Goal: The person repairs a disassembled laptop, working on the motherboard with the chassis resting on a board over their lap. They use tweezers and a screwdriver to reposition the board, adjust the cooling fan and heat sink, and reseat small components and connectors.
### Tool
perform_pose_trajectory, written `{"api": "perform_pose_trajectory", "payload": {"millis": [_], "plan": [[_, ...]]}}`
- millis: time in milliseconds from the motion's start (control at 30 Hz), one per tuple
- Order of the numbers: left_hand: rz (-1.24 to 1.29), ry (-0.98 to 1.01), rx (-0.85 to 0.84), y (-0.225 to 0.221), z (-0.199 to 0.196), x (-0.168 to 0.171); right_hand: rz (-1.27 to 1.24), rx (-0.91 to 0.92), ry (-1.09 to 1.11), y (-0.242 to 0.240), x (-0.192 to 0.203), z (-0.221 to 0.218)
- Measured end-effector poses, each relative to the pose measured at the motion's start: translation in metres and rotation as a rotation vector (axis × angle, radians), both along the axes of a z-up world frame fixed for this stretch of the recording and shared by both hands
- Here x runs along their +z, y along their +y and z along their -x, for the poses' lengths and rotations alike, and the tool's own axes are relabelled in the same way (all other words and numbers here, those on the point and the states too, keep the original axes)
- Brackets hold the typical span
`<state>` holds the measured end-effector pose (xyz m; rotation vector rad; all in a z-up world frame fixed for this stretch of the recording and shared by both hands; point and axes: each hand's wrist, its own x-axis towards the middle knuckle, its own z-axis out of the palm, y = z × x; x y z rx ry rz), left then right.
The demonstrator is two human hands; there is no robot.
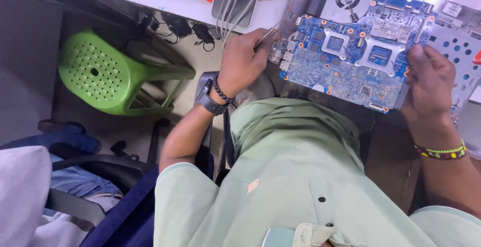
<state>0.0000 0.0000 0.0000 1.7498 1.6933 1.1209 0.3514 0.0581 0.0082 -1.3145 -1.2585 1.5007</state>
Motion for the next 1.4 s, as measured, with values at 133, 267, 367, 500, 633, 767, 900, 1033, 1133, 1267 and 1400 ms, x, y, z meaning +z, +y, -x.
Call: {"api": "perform_pose_trajectory", "payload": {"millis": [133,267,367,500,633,767,900,1033,1133,1267,1400], "plan": [[0.042,-0.008,0.008,0.0,0.0,0.0,-0.009,0.003,-0.018,0.002,-0.015,-0.013],[-0.08,-0.076,0.022,-0.007,-0.008,0.018,-0.223,-0.019,-0.015,0.002,-0.004,-0.01],[-0.184,-0.172,0.009,-0.008,-0.019,0.046,-0.518,-0.118,0.024,0.017,-0.026,-0.035],[-0.056,-0.248,-0.029,-0.014,-0.022,0.076,-1.114,-0.127,0.007,0.047,-0.06,-0.064],[0.115,-0.646,-0.121,-0.001,-0.021,0.057,-1.478,0.211,-0.142,0.033,0.05,-0.002],[0.384,-1.13,-0.078,0.002,-0.017,0.036,-1.755,0.386,-0.284,0.044,0.037,-0.01],[0.37,-1.178,-0.113,0.004,-0.017,0.043,-1.839,0.405,-0.303,0.055,0.028,-0.014],[0.328,-1.034,-0.101,-0.001,-0.007,0.031,-1.872,0.398,-0.45,0.06,0.03,-0.008],[0.362,-0.979,-0.102,-0.002,-0.007,0.023,-1.736,0.291,-0.498,0.059,0.019,-0.005],[0.333,-0.952,-0.022,0.001,-0.013,0.021,-1.51,0.259,-0.608,0.054,0.022,-0.001],[0.245,-0.98,-0.069,0.002,-0.018,0.02,-1.283,0.222,-0.665,0.048,0.021,-0.006]]}}
